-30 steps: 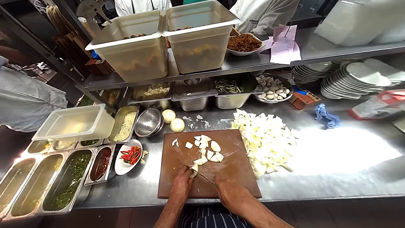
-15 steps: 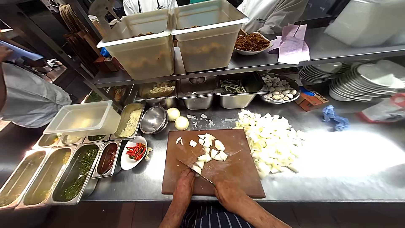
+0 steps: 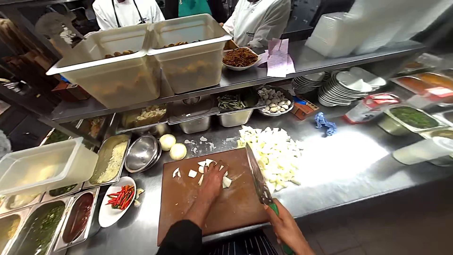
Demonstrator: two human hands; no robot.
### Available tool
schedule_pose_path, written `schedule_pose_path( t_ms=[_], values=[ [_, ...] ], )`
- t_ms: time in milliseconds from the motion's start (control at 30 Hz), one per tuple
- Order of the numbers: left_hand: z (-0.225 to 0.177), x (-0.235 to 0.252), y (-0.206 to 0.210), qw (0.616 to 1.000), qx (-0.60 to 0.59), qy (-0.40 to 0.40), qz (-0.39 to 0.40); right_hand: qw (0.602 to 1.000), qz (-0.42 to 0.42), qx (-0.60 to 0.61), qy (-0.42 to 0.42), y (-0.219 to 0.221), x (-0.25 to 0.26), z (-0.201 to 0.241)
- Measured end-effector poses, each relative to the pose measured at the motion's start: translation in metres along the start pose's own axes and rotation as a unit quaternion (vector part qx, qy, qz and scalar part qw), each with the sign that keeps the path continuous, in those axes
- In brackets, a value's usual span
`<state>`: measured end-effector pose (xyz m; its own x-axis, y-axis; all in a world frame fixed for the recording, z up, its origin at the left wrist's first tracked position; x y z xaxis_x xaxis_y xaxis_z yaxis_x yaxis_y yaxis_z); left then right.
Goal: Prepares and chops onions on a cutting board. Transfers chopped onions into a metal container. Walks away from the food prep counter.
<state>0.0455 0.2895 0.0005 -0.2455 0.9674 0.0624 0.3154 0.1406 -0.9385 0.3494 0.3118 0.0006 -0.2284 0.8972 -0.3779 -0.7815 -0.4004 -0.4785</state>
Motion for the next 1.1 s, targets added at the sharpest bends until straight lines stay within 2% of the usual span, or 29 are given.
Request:
schedule_pose_path(
  t_ms=[100,167,267,300,367,433,500,533,633,667,867,933,1000,1100],
  values=[
    [0.001,0.039,-0.002,0.991,0.055,0.071,0.102,0.999,0.02,0.031,0.031,-0.017,-0.01,-0.017],
    [0.003,0.05,-0.002,0.984,0.074,0.087,0.138,0.998,0.042,0.026,0.04,-0.019,-0.017,-0.028],
    [0.007,0.046,-0.007,0.991,0.051,0.071,0.101,0.998,0.061,-0.001,0.02,-0.015,-0.022,-0.043],
    [0.009,0.04,-0.014,0.997,0.024,0.039,0.07,0.998,0.065,-0.02,0.0,-0.015,-0.023,-0.044],
    [0.019,0.01,-0.038,0.994,-0.058,-0.091,0.008,0.992,0.087,-0.07,-0.052,-0.018,-0.027,-0.034],
    [0.033,-0.043,-0.054,0.964,-0.118,-0.232,-0.05,0.977,0.14,-0.124,-0.105,-0.018,-0.029,-0.016],
    [0.042,-0.104,-0.05,0.934,-0.123,-0.329,-0.063,0.953,0.196,-0.169,-0.157,-0.004,-0.027,0.001],
    [0.045,-0.132,-0.036,0.928,-0.113,-0.346,-0.082,0.94,0.217,-0.189,-0.182,0.007,-0.026,0.01],
    [0.047,-0.177,0.009,0.921,-0.072,-0.32,-0.21,0.897,0.253,-0.281,-0.23,0.043,-0.022,0.04],
    [0.044,-0.18,0.013,0.918,-0.075,-0.322,-0.217,0.882,0.26,-0.315,-0.235,0.051,-0.024,0.049],
    [0.044,-0.175,0.006,0.927,-0.079,-0.336,-0.145,0.81,0.301,-0.445,-0.237,0.07,-0.04,0.102],
    [0.045,-0.175,0.007,0.927,-0.082,-0.337,-0.143,0.8,0.3,-0.469,-0.224,0.076,-0.043,0.11],
    [0.046,-0.177,0.009,0.925,-0.083,-0.34,-0.149,0.801,0.287,-0.475,-0.226,0.097,-0.041,0.098],
    [0.048,-0.181,0.011,0.923,-0.088,-0.337,-0.167,0.825,0.262,-0.425,-0.264,0.121,-0.029,0.068]
  ],
)
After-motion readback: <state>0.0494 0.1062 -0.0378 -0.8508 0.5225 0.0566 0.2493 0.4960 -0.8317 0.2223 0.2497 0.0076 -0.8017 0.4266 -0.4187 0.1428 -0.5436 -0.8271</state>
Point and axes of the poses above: each hand's wrist, its own x-axis towards the middle knuckle, its own y-axis out of the palm, z = x × y, the point moved 1 cm from there along x, towards the middle knuckle, and after that the axes turned 15 degrees about -z, right-handed, at the moved point
